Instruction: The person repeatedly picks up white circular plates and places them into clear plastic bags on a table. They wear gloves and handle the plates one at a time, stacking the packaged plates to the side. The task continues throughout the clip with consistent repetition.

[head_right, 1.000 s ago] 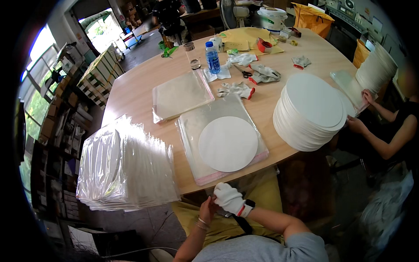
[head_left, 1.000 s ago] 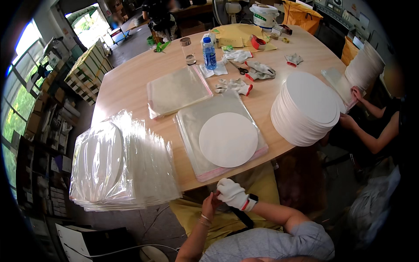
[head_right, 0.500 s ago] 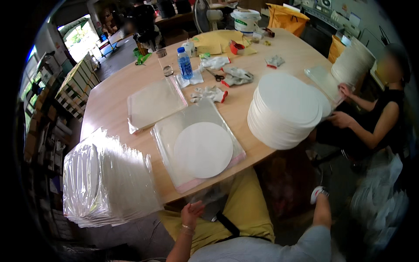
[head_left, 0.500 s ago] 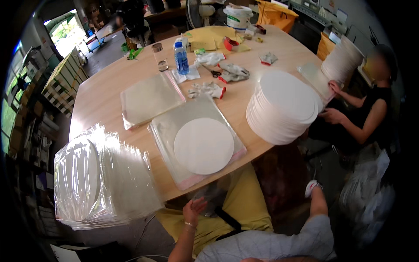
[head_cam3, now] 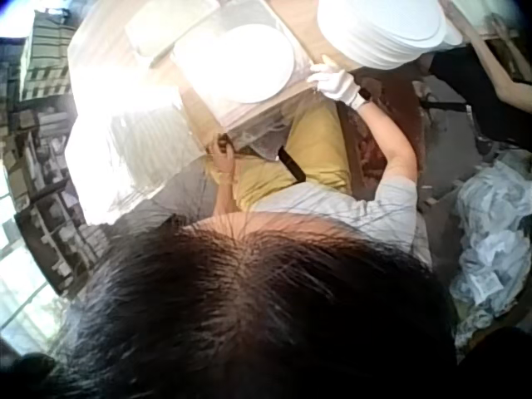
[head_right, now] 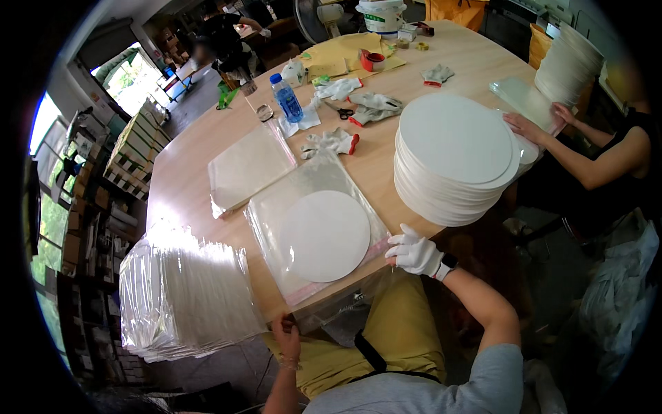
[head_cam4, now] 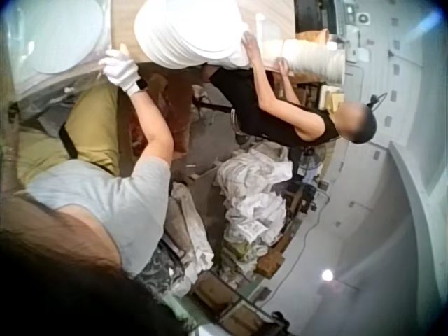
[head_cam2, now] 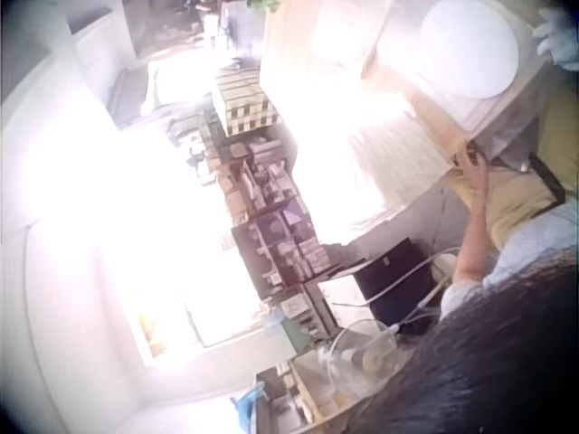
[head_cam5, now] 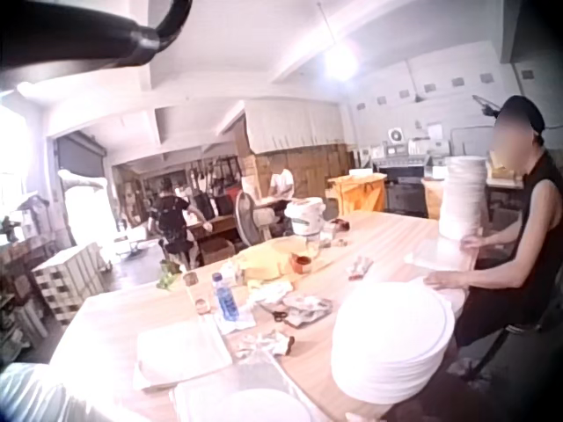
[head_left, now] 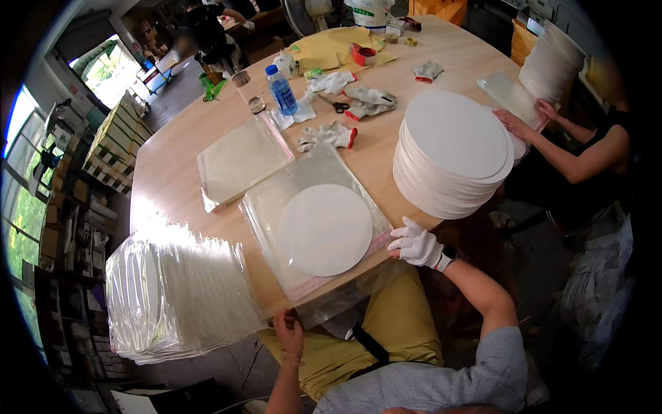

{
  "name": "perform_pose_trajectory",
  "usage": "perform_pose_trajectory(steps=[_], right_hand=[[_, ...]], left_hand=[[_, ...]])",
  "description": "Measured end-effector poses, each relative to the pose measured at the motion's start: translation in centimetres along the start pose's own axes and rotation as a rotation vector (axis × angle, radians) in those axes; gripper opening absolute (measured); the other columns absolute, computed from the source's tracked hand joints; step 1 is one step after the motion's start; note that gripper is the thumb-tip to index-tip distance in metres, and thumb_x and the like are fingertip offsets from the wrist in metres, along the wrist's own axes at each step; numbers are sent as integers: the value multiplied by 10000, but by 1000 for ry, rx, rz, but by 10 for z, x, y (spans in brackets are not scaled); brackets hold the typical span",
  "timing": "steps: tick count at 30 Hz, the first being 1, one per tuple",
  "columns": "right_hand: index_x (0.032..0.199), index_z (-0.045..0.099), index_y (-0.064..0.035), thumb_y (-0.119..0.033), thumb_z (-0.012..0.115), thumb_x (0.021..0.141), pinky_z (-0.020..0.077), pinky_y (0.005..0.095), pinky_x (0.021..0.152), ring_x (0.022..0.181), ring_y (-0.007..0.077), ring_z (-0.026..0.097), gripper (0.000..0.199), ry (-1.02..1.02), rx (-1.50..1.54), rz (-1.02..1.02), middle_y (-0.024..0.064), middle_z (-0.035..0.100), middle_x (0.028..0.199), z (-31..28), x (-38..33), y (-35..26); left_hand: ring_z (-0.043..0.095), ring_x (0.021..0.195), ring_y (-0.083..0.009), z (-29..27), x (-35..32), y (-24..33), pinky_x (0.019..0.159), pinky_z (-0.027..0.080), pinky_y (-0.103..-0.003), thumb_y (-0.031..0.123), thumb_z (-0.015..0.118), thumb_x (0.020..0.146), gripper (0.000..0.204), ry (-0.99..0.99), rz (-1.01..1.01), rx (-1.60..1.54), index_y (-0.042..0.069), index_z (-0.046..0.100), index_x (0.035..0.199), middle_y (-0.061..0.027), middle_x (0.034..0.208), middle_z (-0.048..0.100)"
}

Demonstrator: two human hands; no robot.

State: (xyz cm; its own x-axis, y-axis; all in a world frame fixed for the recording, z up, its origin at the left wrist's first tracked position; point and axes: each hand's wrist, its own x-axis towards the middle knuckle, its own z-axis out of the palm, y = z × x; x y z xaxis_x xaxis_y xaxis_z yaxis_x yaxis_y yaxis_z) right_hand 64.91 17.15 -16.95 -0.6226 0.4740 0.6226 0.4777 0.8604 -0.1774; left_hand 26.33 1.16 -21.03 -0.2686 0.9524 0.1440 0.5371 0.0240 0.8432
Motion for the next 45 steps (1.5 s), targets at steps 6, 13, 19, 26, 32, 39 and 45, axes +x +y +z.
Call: perform_pose_trajectory(steps=[6, 13, 19, 26, 32, 39, 45], right_hand=[[730, 622, -137, -118, 701, 649, 426, 434, 824, 871, 192, 564, 115, -72, 80, -45, -51, 626, 856, -11, 3, 9], [737, 646, -103, -94, 643, 657, 479, 341, 603, 627, 231, 593, 81, -212, 208, 211, 43, 634, 670, -19, -3, 7], [700, 621, -81, -177, 544, 765, 479, 366, 581, 597, 264, 597, 140, -221, 300, 708, 73, 626, 640, -11, -9, 0], [652, 502, -77, -230, 482, 835, 445, 414, 533, 525, 305, 563, 240, -242, 155, 870, 84, 578, 554, -4, 10, -14], [641, 482, -93, -271, 500, 837, 410, 446, 489, 499, 323, 540, 265, -274, -170, 811, 108, 522, 520, 9, 9, -18], [626, 489, -89, -266, 520, 808, 405, 451, 478, 501, 325, 541, 255, -311, -366, 676, 120, 523, 530, 16, 18, -24], [652, 530, -70, -264, 521, 795, 424, 435, 497, 525, 315, 553, 241, -220, -365, 902, 142, 533, 553, 4, -2, -17]], left_hand=[[534, 941, -256, 7, 46, 34, 808, 413, -382, 65, 676, 679, 274, -131, 789, 503, 77, 615, 946, -90, 910, 630], [581, 684, -233, 13, 49, 13, 630, 438, -355, 74, 597, 787, 48, -216, 537, 72, 75, 626, 748, -58, 728, 628], [546, 580, -257, 24, 34, 17, 579, 436, -350, 187, 505, 886, 283, -95, 124, 30, 51, 597, 656, -97, 615, 574], [556, 495, -263, 33, 41, 26, 488, 427, -364, 238, 489, 898, 270, -2, -67, 203, 58, 599, 730, -85, 552, 569], [574, 526, -308, 34, 50, 25, 485, 444, -397, 295, 498, 887, 255, 29, -21, 477, 99, 610, 768, -112, 590, 591], [582, 574, -330, 30, 61, 30, 515, 451, -420, 355, 504, 869, 307, -53, -73, 595, 89, 620, 768, -141, 626, 598], [553, 523, -294, 7, 45, 31, 518, 441, -376, 279, 590, 829, 246, 133, -11, 451, 52, 592, 735, -113, 611, 583]])
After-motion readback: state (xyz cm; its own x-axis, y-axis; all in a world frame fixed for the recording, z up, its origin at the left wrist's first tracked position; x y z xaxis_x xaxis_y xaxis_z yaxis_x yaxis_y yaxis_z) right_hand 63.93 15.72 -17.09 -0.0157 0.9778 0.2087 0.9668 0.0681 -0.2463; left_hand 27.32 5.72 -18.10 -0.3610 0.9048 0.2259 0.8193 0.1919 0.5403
